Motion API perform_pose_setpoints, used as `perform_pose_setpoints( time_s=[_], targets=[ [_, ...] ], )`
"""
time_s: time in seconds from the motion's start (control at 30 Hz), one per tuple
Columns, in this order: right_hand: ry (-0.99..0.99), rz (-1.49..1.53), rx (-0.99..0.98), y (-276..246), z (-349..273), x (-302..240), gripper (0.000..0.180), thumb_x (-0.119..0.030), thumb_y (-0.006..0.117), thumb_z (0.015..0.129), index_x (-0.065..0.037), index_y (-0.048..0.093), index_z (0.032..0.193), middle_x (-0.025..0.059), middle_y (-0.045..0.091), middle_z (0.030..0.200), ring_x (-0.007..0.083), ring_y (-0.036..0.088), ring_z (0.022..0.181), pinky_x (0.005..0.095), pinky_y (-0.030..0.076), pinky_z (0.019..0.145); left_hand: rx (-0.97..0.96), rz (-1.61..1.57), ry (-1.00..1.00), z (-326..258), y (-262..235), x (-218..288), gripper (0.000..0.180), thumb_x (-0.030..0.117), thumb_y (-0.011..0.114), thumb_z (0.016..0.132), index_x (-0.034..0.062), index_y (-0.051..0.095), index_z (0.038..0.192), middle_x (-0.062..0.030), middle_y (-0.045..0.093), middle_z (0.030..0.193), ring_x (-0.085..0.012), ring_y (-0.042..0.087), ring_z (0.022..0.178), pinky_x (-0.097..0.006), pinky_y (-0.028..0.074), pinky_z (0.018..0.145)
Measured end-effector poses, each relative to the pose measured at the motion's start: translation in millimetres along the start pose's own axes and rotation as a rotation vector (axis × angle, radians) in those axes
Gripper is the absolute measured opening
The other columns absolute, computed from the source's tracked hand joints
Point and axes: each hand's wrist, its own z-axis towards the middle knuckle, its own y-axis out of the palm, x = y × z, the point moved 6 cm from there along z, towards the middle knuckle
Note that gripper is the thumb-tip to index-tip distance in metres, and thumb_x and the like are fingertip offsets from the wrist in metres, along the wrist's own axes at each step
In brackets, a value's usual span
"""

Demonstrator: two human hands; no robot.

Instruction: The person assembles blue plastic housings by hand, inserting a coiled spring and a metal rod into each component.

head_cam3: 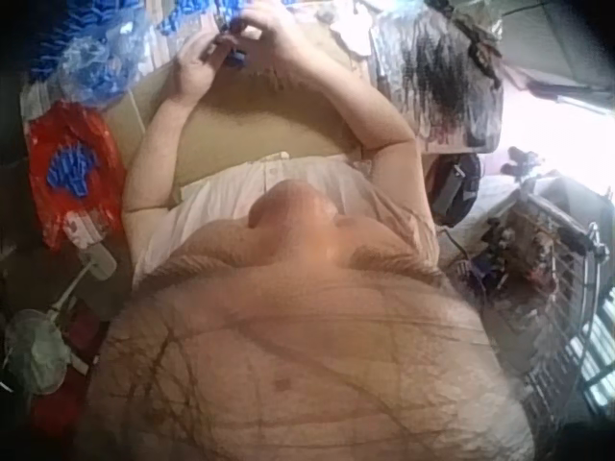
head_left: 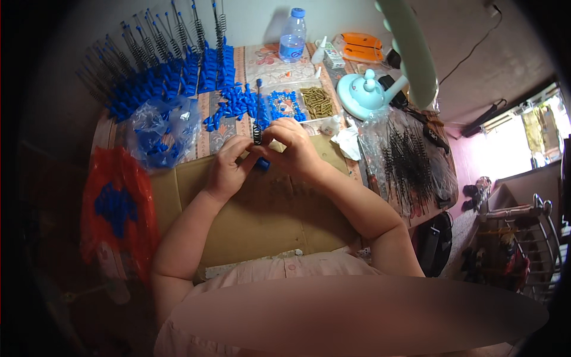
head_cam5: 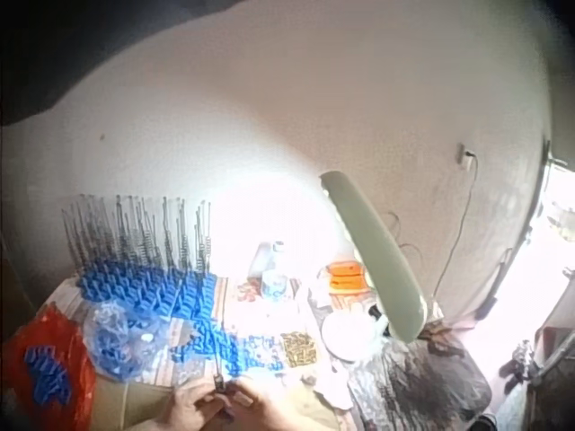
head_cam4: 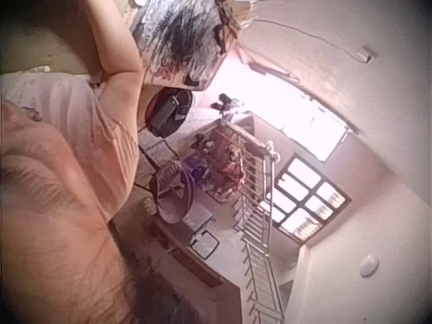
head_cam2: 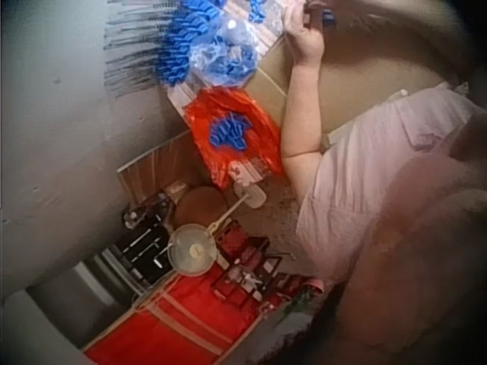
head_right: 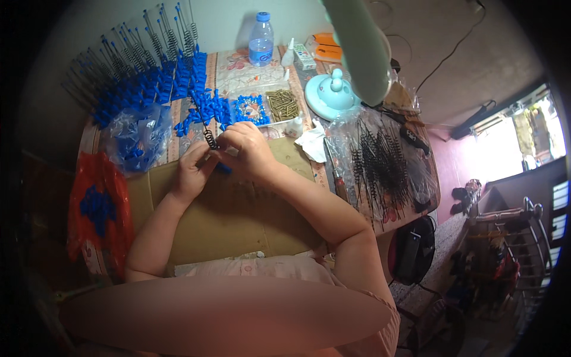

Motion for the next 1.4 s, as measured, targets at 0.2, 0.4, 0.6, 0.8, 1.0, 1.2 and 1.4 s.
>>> perform_pose_setpoints(
  time_s=[0.2,0.4,0.6,0.8,1.0,1.2,1.4],
  targets=[
    [0.009,0.006,-0.013,1,-4,6,0.023,-0.014,0.079,0.068,-0.009,0.061,0.081,0.0054,0.059,0.078,0.0263,0.059,0.080,0.0376,0.043,0.075,-0.004,0.013,-0.009,0,2,1,0.016,0.000,0.070,0.081,0.0005,0.063,0.094,-0.0111,0.062,0.089,-0.0262,0.061,0.084,-0.034,0.049,0.074],
    [0.005,0.010,0.000,0,-2,5,0.021,-0.014,0.079,0.069,-0.009,0.062,0.081,0.0057,0.060,0.078,0.0270,0.059,0.081,0.0376,0.044,0.075,-0.021,-0.025,-0.004,3,1,3,0.015,-0.002,0.070,0.079,0.0000,0.062,0.092,-0.0116,0.062,0.088,-0.0272,0.061,0.082,-0.035,0.048,0.073],
    [-0.020,0.028,0.005,2,-1,4,0.021,-0.015,0.078,0.070,-0.009,0.062,0.082,0.0041,0.059,0.077,0.0255,0.059,0.078,0.0369,0.044,0.075,0.002,-0.009,0.006,0,0,-2,0.017,-0.003,0.069,0.080,-0.0003,0.063,0.096,-0.0116,0.063,0.092,-0.0277,0.062,0.087,-0.035,0.049,0.077],
    [-0.018,0.049,0.025,-1,-2,6,0.021,-0.018,0.077,0.072,-0.010,0.061,0.082,0.0034,0.059,0.076,0.0248,0.059,0.078,0.0380,0.043,0.077,-0.026,-0.036,0.003,1,4,-2,0.014,0.000,0.066,0.085,-0.0007,0.063,0.099,-0.0115,0.061,0.090,-0.0275,0.060,0.084,-0.035,0.048,0.075],
    [-0.056,0.050,0.053,3,-5,8,0.024,-0.020,0.078,0.072,-0.010,0.061,0.084,0.0042,0.060,0.080,0.0256,0.059,0.081,0.0396,0.044,0.079,-0.043,-0.165,-0.092,-5,5,-19,0.018,0.001,0.059,0.093,-0.0032,0.062,0.110,-0.0080,0.063,0.104,-0.0178,0.059,0.096,-0.030,0.046,0.084],
    [-0.033,0.040,0.080,1,-9,7,0.023,-0.020,0.079,0.070,-0.011,0.062,0.084,0.0032,0.061,0.081,0.0245,0.059,0.083,0.0392,0.042,0.081,-0.041,-0.116,-0.150,-6,9,-16,0.009,-0.001,0.059,0.093,-0.0008,0.062,0.101,-0.0057,0.064,0.107,-0.0154,0.057,0.104,-0.029,0.043,0.093],
    [-0.038,0.037,0.057,7,-9,7,0.022,-0.022,0.078,0.071,-0.013,0.062,0.082,0.0030,0.061,0.080,0.0245,0.059,0.083,0.0386,0.042,0.081,-0.067,-0.106,-0.120,-12,4,-34,0.010,-0.002,0.057,0.094,-0.0006,0.060,0.103,-0.0050,0.063,0.106,-0.0140,0.057,0.102,-0.029,0.044,0.091]
  ],
)
